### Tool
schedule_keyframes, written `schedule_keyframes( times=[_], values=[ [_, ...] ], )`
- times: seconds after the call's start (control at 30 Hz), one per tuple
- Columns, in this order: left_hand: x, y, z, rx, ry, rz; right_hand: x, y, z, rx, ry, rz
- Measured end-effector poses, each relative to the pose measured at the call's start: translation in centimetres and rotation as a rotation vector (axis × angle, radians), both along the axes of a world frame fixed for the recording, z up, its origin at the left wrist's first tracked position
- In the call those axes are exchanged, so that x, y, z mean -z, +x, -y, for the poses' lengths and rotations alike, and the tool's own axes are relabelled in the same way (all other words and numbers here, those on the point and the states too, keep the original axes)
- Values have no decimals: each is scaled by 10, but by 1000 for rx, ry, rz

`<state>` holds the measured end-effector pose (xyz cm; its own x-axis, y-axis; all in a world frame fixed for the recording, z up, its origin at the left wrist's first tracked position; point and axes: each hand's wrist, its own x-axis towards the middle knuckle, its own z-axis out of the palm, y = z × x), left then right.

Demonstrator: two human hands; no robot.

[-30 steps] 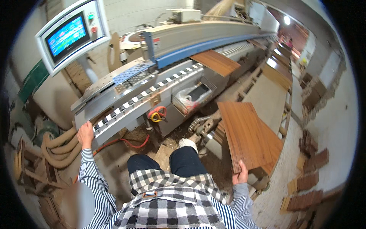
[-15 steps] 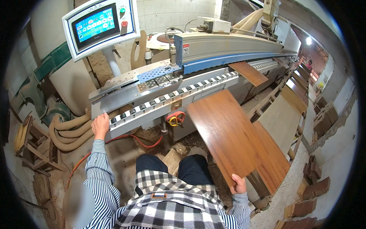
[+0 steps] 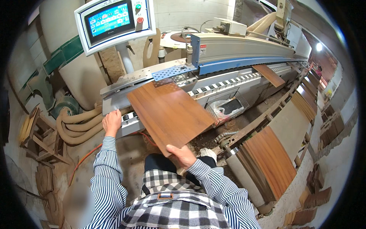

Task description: The person sits on the floor and operates a woodworking machine, feeding rectangular wooden panels into the conveyor system one by one. The person retrieves panels from a stack, places them onto the machine's intake, and then collects the processed panels as they exit.

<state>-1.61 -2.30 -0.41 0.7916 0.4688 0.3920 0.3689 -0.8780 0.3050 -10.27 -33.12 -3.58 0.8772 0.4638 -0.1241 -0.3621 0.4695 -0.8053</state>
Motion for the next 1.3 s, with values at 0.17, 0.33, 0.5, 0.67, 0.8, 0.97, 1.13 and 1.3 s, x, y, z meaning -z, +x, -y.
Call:
schedule_keyframes(
  times=[0.17, 0.33, 0.5, 0.67, 0.8, 0.97, 1.13, 1.3],
  values=[
    [-2, -2, 0, 2, 1, 18, -6, 9, -36, -414, -115, 107],
    [0, -1, 0, 15, 8, 24, 5, 17, -55, -344, -162, 182],
    [-3, -2, 3, 11, 23, 42, 4, 14, -56, -283, -163, 209],
    [0, -1, 1, 14, 22, 29, 10, 14, -47, -175, -156, 204],
    [0, 0, 0, 7, 21, 28, 7, 17, -32, -91, -200, 151],
    [-5, -2, 3, 3, 7, 9, 16, 25, -10, 55, -261, 185],
    [-4, -2, 4, 0, 16, 9, 25, 37, 12, 195, -202, 183],
    [-4, -2, 3, 8, 23, -3, 22, 49, 40, 325, -186, 204]
  ],
)
